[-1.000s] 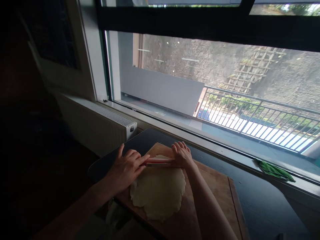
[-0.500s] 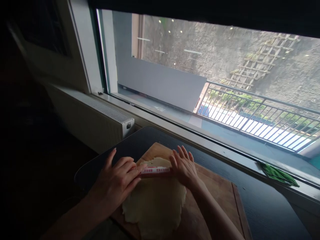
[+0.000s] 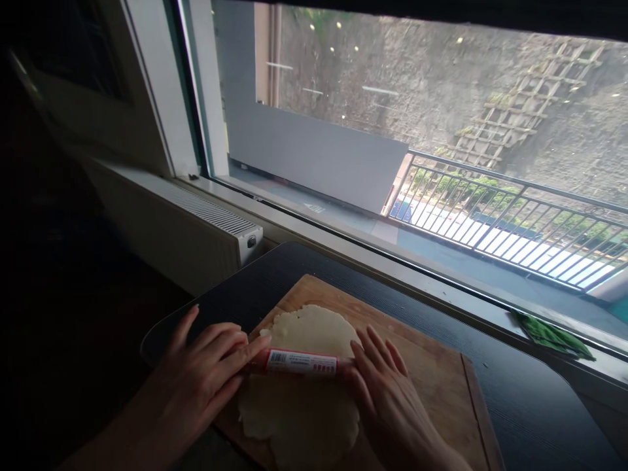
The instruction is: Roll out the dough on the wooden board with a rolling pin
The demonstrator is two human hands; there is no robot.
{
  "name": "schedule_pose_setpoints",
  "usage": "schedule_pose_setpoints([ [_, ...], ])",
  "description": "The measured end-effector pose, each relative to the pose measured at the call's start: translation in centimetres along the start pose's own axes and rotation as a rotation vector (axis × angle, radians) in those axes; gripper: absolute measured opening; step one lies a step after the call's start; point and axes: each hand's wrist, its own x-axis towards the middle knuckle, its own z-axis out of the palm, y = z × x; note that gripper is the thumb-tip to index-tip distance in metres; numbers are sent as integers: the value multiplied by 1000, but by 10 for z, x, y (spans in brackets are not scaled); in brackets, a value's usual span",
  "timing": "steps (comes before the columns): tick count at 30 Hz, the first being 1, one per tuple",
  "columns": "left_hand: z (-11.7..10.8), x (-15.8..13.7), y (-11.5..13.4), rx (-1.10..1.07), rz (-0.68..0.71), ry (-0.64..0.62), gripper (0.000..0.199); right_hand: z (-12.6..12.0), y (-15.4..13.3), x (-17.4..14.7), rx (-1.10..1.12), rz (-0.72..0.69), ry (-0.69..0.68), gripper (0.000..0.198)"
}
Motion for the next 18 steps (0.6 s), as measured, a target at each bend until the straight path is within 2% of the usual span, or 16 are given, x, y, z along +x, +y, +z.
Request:
schedule_pose_setpoints([
  [4, -3, 0, -1, 73, 2, -12, 45, -8, 1, 85, 34, 136, -4, 60],
  [6, -5, -1, 0, 112, 9, 18, 42, -8, 3, 110, 68, 200, -24, 62],
  [7, -7, -2, 2, 121, 13, 31, 42, -8, 3, 112, 78, 218, -33, 62],
  [9, -9, -5, 5, 117, 19, 44, 41, -5, 1, 95, 74, 221, -35, 62],
  [14, -10, -14, 12, 65, 28, 56, 42, 1, -11, 17, -62, 111, 32, 56],
  [16, -9, -15, 11, 69, 32, 47, 42, 2, -10, 14, -85, 107, 45, 55],
  [18, -9, -15, 7, 96, 28, 37, 41, 2, -5, 38, -62, 155, 52, 56],
])
